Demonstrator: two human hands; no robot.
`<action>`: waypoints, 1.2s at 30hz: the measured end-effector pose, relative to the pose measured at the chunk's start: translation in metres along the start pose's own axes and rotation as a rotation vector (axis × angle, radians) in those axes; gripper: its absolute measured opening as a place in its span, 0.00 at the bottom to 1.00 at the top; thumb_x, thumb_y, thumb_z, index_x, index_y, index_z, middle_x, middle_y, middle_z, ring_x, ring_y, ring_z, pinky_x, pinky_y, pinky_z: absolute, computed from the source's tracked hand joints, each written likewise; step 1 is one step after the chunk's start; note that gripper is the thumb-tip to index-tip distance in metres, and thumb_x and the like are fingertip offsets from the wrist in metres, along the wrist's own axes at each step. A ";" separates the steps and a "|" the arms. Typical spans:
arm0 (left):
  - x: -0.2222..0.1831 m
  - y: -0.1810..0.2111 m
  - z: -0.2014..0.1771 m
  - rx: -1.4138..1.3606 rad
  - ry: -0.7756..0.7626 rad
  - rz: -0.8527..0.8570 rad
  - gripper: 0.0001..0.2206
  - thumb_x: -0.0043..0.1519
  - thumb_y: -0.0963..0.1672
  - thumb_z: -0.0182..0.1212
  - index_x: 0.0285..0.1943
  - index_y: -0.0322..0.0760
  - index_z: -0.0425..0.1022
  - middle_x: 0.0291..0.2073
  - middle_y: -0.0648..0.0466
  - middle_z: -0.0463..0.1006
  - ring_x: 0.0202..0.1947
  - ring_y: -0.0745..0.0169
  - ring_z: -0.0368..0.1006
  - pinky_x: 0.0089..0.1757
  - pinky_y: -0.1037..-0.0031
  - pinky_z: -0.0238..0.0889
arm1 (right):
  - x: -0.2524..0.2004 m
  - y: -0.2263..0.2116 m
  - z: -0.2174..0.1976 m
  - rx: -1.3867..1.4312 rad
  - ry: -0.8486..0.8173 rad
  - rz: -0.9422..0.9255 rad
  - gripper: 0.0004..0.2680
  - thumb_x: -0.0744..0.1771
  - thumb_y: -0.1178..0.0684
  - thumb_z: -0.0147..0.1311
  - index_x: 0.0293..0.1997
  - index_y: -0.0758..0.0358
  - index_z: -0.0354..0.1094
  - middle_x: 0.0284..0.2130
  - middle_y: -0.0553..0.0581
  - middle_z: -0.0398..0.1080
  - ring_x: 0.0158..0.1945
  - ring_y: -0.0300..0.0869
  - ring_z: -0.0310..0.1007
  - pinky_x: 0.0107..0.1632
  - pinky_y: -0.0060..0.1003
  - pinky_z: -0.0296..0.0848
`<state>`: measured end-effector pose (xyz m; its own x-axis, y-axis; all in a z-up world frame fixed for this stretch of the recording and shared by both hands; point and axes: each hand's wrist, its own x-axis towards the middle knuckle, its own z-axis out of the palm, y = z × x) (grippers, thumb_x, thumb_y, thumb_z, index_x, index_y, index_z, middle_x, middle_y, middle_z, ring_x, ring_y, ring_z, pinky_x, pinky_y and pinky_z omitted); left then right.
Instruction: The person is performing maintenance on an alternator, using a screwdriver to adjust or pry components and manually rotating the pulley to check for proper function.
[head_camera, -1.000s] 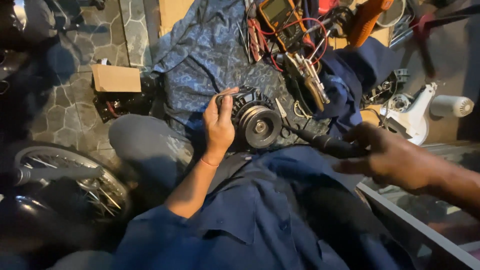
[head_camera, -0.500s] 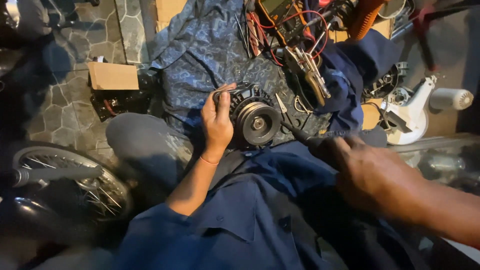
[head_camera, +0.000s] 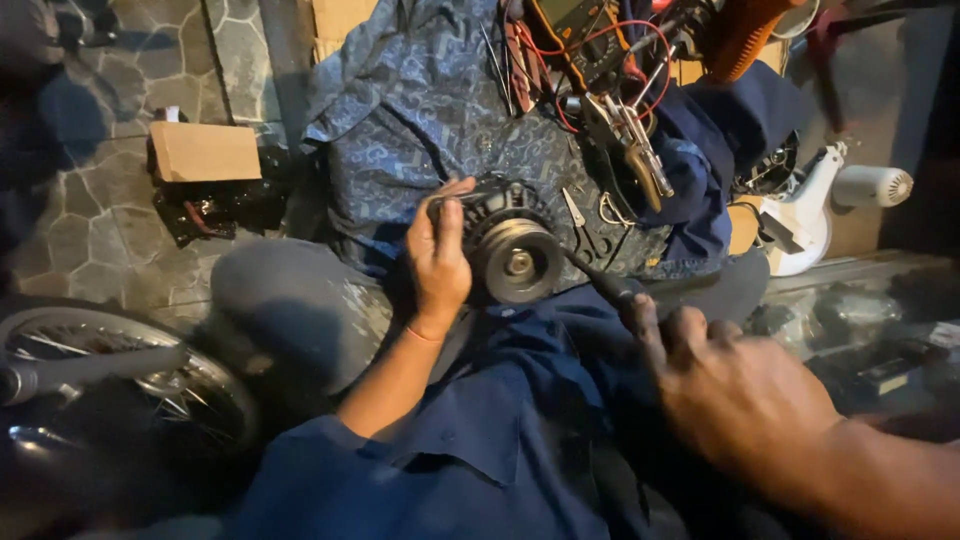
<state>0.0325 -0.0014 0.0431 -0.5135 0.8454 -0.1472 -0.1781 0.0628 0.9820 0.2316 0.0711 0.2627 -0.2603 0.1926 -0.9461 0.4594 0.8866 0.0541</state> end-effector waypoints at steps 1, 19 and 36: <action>0.001 0.001 0.004 0.033 -0.002 0.013 0.12 0.71 0.42 0.47 0.54 0.28 0.75 0.54 0.47 0.79 0.59 0.52 0.73 0.62 0.68 0.62 | 0.002 0.001 -0.003 0.038 -0.086 0.047 0.30 0.68 0.53 0.42 0.79 0.69 0.27 0.48 0.69 0.63 0.33 0.49 0.82 0.27 0.35 0.88; 0.003 0.015 0.011 0.017 -0.064 -0.042 0.12 0.69 0.38 0.46 0.57 0.29 0.72 0.56 0.48 0.77 0.63 0.52 0.70 0.65 0.66 0.59 | 0.007 0.045 0.013 0.651 0.042 0.258 0.20 0.63 0.43 0.54 0.63 0.31 0.59 0.37 0.45 0.81 0.31 0.46 0.85 0.36 0.44 0.84; -0.002 0.011 0.018 0.057 -0.042 -0.038 0.12 0.70 0.42 0.48 0.56 0.29 0.73 0.55 0.47 0.79 0.57 0.54 0.74 0.60 0.70 0.63 | 0.010 0.052 0.000 1.338 -0.104 0.510 0.18 0.66 0.50 0.58 0.65 0.49 0.70 0.29 0.63 0.81 0.26 0.48 0.73 0.28 0.40 0.67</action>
<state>0.0472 0.0069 0.0560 -0.4712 0.8634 -0.1804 -0.1484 0.1241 0.9811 0.2529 0.1191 0.2558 0.2086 0.2800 -0.9371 0.9360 -0.3350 0.1083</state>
